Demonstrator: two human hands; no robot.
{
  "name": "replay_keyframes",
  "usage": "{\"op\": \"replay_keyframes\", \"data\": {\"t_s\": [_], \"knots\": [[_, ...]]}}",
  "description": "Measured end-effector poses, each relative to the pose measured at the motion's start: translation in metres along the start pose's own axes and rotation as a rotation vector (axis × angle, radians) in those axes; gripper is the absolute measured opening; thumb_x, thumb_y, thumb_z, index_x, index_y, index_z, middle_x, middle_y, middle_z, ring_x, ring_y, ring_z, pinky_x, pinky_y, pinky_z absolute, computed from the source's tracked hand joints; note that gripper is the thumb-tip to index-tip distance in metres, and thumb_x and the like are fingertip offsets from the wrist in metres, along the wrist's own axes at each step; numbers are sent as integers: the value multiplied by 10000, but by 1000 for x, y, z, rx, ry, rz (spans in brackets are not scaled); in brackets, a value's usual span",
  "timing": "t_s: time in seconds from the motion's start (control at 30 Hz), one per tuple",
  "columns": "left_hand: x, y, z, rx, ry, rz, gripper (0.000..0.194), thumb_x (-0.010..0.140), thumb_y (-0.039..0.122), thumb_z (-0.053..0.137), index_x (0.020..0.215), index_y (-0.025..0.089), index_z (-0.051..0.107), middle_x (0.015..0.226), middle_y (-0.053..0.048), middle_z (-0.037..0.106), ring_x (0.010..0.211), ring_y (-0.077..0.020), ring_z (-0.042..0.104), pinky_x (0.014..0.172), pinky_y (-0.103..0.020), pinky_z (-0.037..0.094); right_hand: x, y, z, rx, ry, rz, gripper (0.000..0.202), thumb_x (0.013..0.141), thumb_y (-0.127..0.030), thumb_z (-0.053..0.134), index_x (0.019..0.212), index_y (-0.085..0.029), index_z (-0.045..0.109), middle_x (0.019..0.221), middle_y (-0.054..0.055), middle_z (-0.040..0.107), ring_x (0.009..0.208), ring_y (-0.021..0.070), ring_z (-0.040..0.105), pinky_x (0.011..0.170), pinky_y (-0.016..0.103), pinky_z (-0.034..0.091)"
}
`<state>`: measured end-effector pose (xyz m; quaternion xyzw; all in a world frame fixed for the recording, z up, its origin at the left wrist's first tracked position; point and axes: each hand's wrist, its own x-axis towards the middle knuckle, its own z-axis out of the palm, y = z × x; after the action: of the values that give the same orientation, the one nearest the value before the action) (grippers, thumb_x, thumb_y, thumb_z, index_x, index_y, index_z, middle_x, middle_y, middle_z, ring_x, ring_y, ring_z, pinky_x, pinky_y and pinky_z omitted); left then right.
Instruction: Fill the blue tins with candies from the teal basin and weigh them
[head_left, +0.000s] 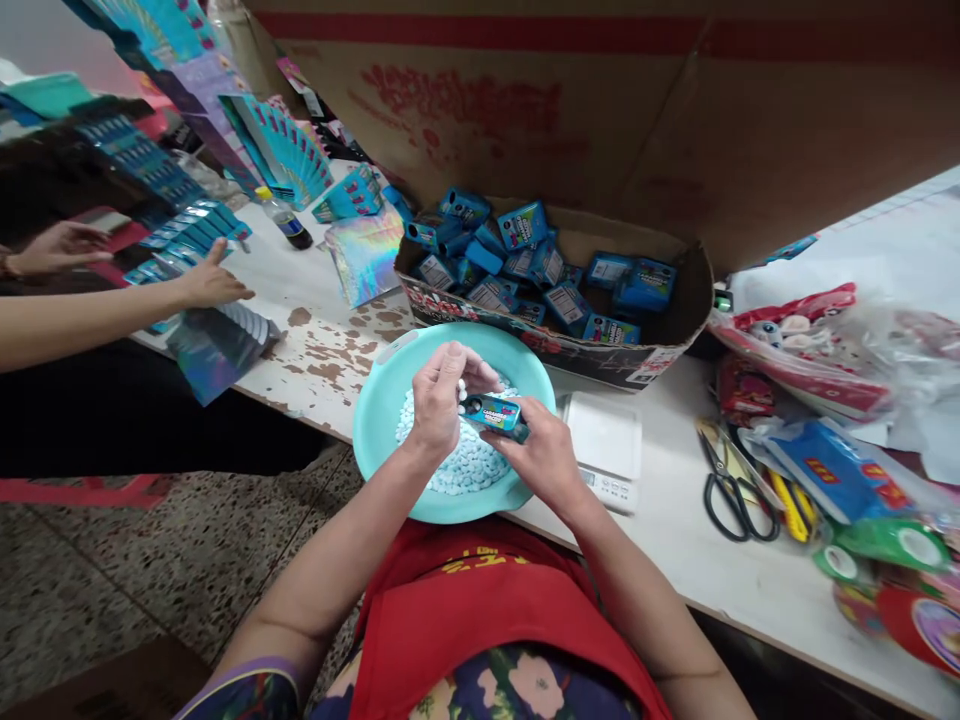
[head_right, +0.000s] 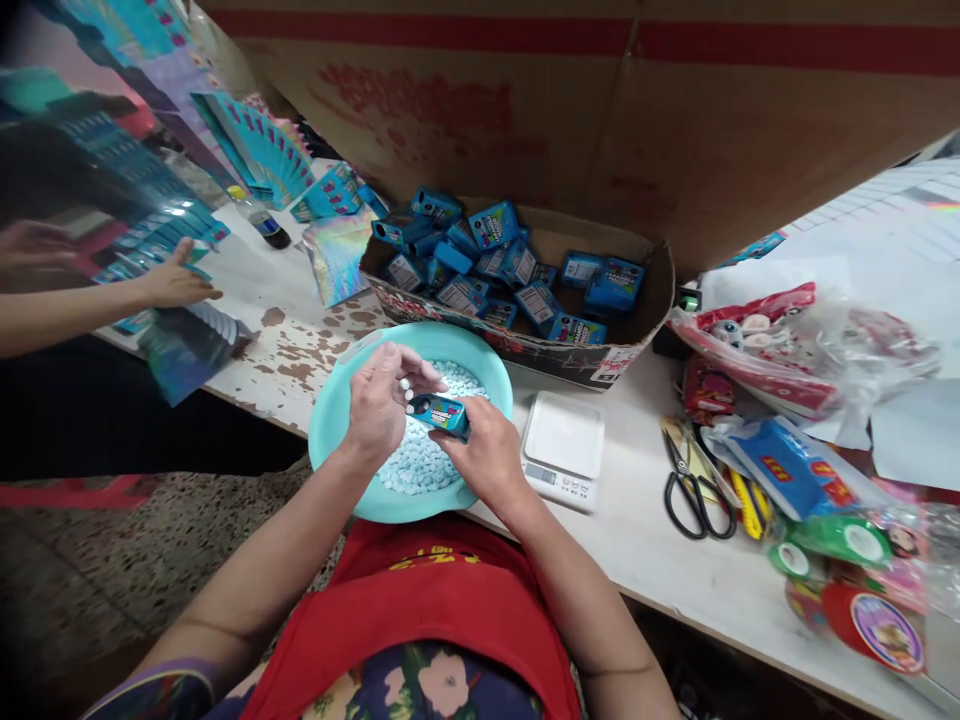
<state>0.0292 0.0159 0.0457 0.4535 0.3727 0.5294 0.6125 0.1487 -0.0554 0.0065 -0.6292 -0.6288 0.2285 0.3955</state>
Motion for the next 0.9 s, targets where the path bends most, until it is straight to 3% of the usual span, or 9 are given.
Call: {"op": "replay_keyframes", "data": {"t_s": [0.1,0.27,0.37,0.47,0.57,0.7,0.8,0.9], "knots": [[0,2,0,-11,-61,-32,415,843,585,564,823,170,586,779,-36,686,685,-167,690,657,-290,548,0,2,1,8,3,9,264,767,-305,738,998,-230,636,935,40,672,874,229,632,757,320,470],[-1,4,4,-73,32,-10,402,855,567,550,774,174,566,675,-3,624,625,-153,666,643,-295,558,-3,8,0,30,13,14,257,753,-311,757,966,-219,647,902,34,672,834,219,629,722,309,461],[-1,5,12,-64,-3,-17,431,842,604,546,774,179,562,696,-10,624,633,-151,658,634,-292,560,-4,11,-1,64,26,-5,253,756,-323,753,965,-221,654,895,32,675,825,212,631,721,305,469],[0,10,22,-53,-81,-28,454,837,636,526,795,186,563,727,-19,634,651,-157,659,615,-294,556,-5,11,-2,142,20,-38,296,746,-312,763,1009,-223,661,954,42,693,879,215,643,774,318,490],[4,22,23,-43,-45,10,439,853,630,495,783,200,548,718,-8,621,627,-149,642,593,-287,547,-10,11,-13,289,16,-4,326,718,-329,790,1004,-225,673,937,30,706,862,206,655,782,318,508],[10,25,-4,49,84,34,398,849,583,524,763,196,551,698,-1,602,605,-137,619,579,-274,539,-29,26,-49,435,159,148,392,685,-377,817,1011,-214,673,918,23,717,815,192,663,747,305,530],[7,5,-38,255,123,-95,333,797,504,623,778,175,581,716,-6,609,607,-129,607,549,-241,520,-44,57,-74,355,348,257,392,671,-391,819,986,-205,680,879,21,714,779,188,654,720,306,532],[-3,-21,-61,516,-7,-269,304,776,467,659,783,168,607,770,-18,629,648,-134,611,558,-222,509,-52,94,-83,240,438,350,396,653,-411,817,952,-188,686,868,29,708,804,202,648,756,337,529]]}}
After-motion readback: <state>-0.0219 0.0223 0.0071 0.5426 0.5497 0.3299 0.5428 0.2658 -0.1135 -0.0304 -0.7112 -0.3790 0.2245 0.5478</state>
